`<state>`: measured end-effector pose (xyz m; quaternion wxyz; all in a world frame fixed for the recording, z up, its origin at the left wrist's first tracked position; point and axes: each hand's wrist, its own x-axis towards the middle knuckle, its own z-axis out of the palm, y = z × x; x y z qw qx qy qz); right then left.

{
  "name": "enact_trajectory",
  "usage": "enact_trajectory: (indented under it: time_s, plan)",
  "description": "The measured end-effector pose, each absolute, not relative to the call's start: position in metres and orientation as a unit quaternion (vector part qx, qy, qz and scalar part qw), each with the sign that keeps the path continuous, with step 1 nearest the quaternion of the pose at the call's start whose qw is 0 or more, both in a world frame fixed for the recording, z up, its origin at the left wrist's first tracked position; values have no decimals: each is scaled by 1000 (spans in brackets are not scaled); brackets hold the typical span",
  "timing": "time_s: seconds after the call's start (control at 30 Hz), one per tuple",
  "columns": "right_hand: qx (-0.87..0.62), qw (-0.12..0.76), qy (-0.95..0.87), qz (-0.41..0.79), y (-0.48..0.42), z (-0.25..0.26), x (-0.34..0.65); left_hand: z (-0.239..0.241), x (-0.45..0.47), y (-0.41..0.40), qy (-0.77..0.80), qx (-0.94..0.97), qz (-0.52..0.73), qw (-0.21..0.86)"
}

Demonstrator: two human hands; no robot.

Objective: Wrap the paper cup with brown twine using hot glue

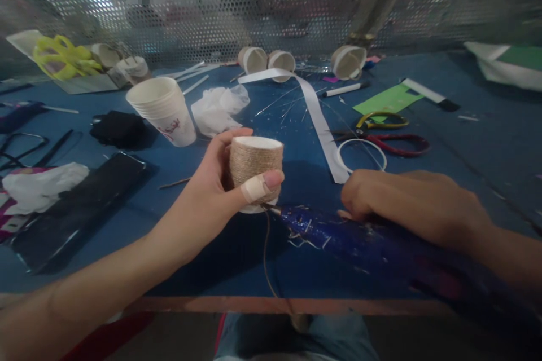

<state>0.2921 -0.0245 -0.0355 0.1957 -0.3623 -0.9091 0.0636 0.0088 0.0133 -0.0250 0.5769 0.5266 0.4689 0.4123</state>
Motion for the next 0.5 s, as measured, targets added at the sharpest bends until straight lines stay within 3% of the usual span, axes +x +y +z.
enact_trajectory:
  time_s: [0.5]
  plan:
    - [-356, 179, -916, 43, -22, -35, 291, -26, 9, 13, 464, 555, 407, 558]
